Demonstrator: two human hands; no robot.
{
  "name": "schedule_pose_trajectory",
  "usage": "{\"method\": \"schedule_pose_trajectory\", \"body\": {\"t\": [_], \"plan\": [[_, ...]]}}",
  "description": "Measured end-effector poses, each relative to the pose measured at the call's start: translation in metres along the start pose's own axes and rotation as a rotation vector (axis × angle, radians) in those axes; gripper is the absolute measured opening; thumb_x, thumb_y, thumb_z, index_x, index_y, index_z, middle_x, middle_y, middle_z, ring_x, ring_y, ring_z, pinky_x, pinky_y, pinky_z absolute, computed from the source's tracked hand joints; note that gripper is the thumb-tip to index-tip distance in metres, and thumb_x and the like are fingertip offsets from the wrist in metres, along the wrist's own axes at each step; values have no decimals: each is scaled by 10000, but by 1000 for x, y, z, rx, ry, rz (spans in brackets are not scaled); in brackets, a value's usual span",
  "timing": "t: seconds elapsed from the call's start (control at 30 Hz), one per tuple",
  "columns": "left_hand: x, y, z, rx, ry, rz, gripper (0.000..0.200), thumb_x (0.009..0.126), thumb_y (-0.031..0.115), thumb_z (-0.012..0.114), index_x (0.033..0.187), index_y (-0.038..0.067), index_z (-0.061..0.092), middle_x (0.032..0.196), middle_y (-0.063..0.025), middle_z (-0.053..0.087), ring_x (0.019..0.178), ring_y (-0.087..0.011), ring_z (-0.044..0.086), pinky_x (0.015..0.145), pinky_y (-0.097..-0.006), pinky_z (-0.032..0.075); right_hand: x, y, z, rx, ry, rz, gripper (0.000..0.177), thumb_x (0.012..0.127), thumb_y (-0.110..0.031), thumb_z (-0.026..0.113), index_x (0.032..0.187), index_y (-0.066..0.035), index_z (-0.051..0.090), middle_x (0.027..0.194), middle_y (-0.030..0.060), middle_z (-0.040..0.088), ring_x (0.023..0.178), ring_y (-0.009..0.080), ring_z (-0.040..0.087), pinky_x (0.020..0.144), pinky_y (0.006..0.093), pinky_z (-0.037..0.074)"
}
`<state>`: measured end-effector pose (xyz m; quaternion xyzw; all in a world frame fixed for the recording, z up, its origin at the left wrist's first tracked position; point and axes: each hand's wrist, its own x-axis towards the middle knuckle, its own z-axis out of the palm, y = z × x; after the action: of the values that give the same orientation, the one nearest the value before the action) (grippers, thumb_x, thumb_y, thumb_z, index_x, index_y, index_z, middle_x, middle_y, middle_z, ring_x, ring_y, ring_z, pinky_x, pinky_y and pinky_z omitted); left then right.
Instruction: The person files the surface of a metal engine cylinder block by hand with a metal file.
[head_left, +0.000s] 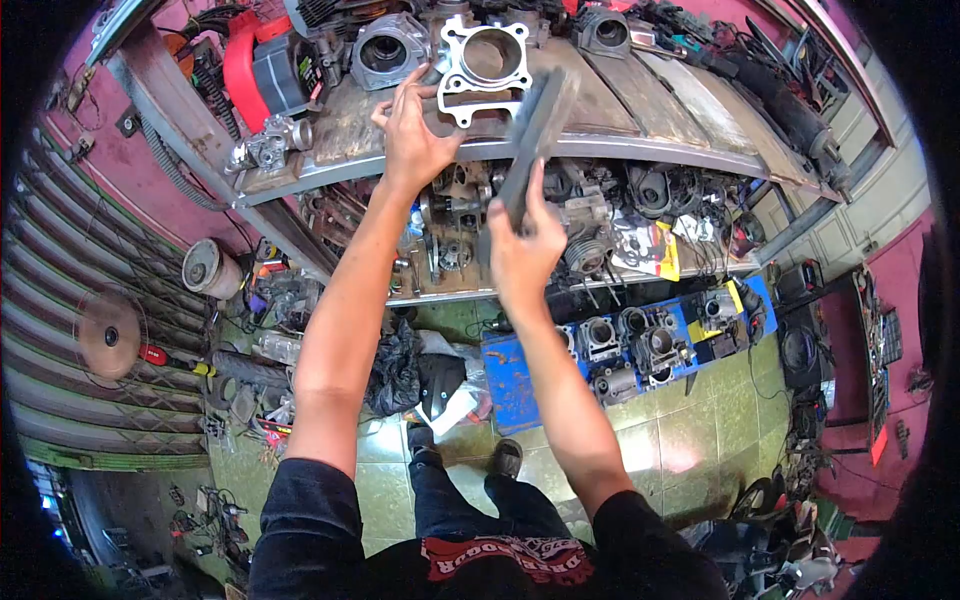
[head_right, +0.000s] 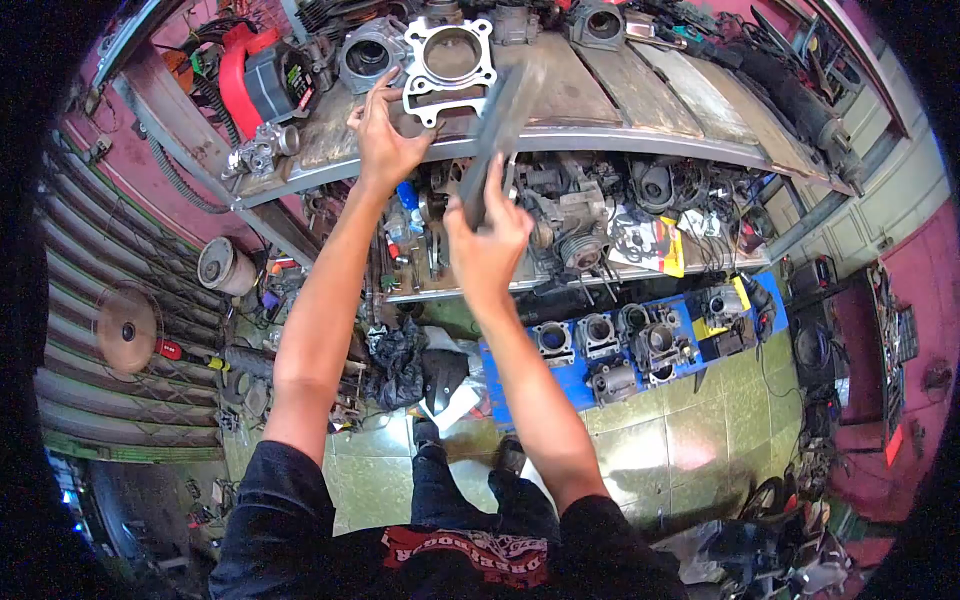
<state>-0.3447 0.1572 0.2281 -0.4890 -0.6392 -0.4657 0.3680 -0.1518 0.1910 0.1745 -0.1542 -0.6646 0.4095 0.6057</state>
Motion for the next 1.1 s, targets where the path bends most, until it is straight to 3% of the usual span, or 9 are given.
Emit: {"method": "schedule_pose_trajectory", "body": {"t": [0.1,0.2,0.3,0.43,0.5,0.7,0.9,1.03,1.1], "plan": [[1,1,-1,1,-3,-11,638,637,224,890,1175,51,596,1457,-151,573,1356,-282,534,1087,-502,245,50,-14,-1,100,-88,139,714,806,-77,741,1474,32,512,723,114,655,621,94,593,615,290,503],[2,4,-2,15,-16,-16,665,646,235,897,1204,50,586,1449,-150,575,1346,-289,537,1085,-505,251,52,-18,-5,367,-53,222,695,807,-84,734,1463,23,530,738,134,689,625,99,614,636,298,524],[0,1,-2,27,-11,2,671,653,249,904,1209,51,583,1447,-149,574,1343,-292,537,1084,-504,255,11,-3,-27,-77,-85,-53,689,806,-114,745,1451,22,543,762,169,736,672,99,660,717,324,560],[1,4,-2,34,-14,2,677,650,253,909,1208,52,582,1445,-146,573,1343,-295,537,1078,-509,260,53,-16,-21,267,-99,175,683,842,-125,741,1474,6,519,767,38,710,685,44,569,659,280,527],[1,-1,-2,15,-15,11,668,648,242,901,1204,48,586,1441,-145,575,1342,-299,537,1077,-518,259,86,-20,-22,71,-190,267,654,892,-84,706,1508,-38,492,808,-49,654,720,33,533,644,248,512],[1,1,-3,92,-31,17,660,685,304,914,1184,60,558,1444,-150,590,1320,-302,556,1096,-471,270,23,-17,-38,132,-195,154,695,842,12,709,1501,1,490,934,67,754,837,49,599,762,240,528],[3,2,-2,11,-20,-19,648,640,224,879,1190,57,580,1436,-149,581,1355,-291,525,1082,-498,238,98,-46,-28,140,-229,126,678,874,26,681,1518,-20,476,1025,50,745,857,50,622,785,233,533],[1,0,1,22,-16,-21,640,650,234,879,1187,52,580,1424,-144,587,1349,-287,529,1081,-497,241,66,-23,-30,235,-259,216,693,867,45,684,1522,-14,466,1075,60,758,893,53,592,814,244,531],[1,1,0,19,-17,-32,637,658,244,880,1186,51,581,1424,-143,588,1348,-287,529,1082,-499,240,27,-7,-46,56,-288,104,746,809,23,725,1516,-28,493,1061,96,783,856,79,622,848,289,530]]}}
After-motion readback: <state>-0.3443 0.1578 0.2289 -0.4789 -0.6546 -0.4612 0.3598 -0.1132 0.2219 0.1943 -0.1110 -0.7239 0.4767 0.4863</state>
